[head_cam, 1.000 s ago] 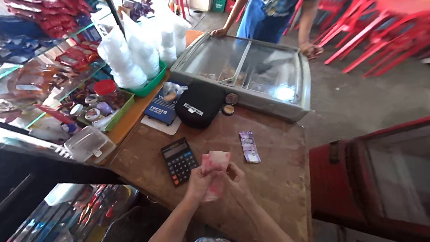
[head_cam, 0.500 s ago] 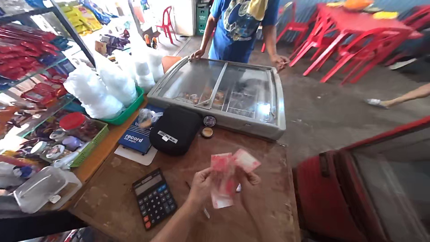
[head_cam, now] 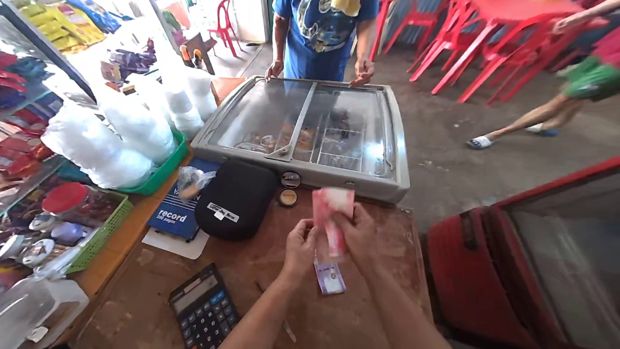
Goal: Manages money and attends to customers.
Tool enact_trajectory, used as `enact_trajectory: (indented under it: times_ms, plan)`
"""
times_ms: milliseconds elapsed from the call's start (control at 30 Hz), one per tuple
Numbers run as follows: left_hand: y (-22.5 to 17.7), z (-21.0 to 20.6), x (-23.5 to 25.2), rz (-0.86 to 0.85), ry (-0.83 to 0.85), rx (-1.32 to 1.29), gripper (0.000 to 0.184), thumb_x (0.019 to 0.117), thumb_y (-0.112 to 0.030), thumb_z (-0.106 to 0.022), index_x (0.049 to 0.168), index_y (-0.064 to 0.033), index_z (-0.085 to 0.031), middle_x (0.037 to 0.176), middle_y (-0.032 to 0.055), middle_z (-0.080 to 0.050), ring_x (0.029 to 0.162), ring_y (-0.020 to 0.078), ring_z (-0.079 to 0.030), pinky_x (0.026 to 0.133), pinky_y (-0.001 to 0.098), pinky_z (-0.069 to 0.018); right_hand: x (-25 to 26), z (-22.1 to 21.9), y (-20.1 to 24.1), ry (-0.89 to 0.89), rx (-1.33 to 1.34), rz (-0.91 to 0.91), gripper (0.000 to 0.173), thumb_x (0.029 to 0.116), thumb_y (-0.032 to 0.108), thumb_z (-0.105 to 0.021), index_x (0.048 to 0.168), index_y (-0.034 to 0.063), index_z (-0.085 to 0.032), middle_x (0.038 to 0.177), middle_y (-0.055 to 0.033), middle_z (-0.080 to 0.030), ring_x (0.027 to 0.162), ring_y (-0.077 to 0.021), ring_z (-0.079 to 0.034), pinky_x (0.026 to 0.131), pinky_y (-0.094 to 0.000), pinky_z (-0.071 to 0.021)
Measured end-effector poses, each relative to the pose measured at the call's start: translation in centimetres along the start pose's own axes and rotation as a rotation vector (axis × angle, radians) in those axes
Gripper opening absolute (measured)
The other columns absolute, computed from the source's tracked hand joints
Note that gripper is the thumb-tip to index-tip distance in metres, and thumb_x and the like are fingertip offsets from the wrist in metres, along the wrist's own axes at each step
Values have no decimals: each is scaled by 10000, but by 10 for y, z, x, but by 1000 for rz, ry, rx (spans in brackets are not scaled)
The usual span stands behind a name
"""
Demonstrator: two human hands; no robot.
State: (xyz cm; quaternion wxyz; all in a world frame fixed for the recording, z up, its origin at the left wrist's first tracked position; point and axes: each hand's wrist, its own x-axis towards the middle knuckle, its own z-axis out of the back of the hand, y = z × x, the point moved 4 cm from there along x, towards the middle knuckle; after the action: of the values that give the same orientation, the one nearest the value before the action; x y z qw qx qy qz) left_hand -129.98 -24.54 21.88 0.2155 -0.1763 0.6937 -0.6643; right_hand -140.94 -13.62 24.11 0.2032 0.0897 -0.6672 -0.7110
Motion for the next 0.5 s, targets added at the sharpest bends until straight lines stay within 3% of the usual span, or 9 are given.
enact_trajectory:
  times_ms: [67, 133, 200, 300, 367, 433, 500]
  plan:
    - [11, 1, -1, -1, 47, 99, 241, 1029, -89, -545, 1216, 42, -623, 1082, 116, -686, 930, 132, -686, 854, 286, -577, 49, 12, 1, -37, -21, -3, 447, 956, 78, -651, 1359, -48, -507, 1043, -142, -705, 885, -177, -721, 802, -366, -627]
    - [27, -2, -9, -43, 97, 254, 235, 1012, -102, -576, 1170, 45, -668, 1105, 144, -689, 988, 165, -686, 910, 315, -569, 101, 23, -3, -32, 23, -43, 540, 1005, 80, -597, 1501, 43, -388, 1150, -151, -683, 950, -208, -715, 840, -419, -615]
    - [42, -7, -18, -110, 153, 437, 213, 1004, -125, -591, 1116, 15, -706, 1131, 140, -700, 1068, 207, -679, 979, 378, -550, 148, 30, -4, -73, 34, -96, 446, 1016, 99, -603, 1437, 69, -456, 1119, -124, -681, 913, -192, -702, 814, -423, -604]
    - [54, -10, -26, -220, 153, 675, 199, 994, -163, -607, 1065, -48, -753, 1207, 110, -709, 1180, 270, -646, 1065, 479, -475, 208, 36, -6, -230, 126, -180, 309, 984, 105, -652, 1272, 5, -602, 1062, -115, -688, 893, -162, -685, 824, -376, -593]
    - [58, -12, -29, -281, 127, 776, 193, 978, -177, -629, 1067, -78, -769, 1221, 102, -709, 1212, 290, -634, 1083, 515, -454, 238, 42, -13, -282, 317, -266, 298, 1001, 100, -618, 1285, 27, -567, 1052, -89, -667, 882, -146, -674, 799, -335, -588]
    - [62, -18, -32, -338, 163, 854, 213, 951, -214, -677, 1090, -83, -771, 1293, 128, -684, 1292, 345, -590, 1102, 600, -419, 260, 45, -19, -338, 503, -362, 263, 1018, 117, -591, 1270, 80, -524, 996, -59, -629, 791, -131, -644, 690, -292, -575]
    - [68, -27, -38, -396, 262, 936, 339, 899, -319, -753, 1150, -92, -758, 1393, 145, -628, 1371, 362, -523, 1128, 639, -374, 274, 50, -25, -416, 528, -398, 317, 1009, 152, -616, 1303, 92, -515, 1048, -71, -622, 848, -149, -646, 720, -313, -575]
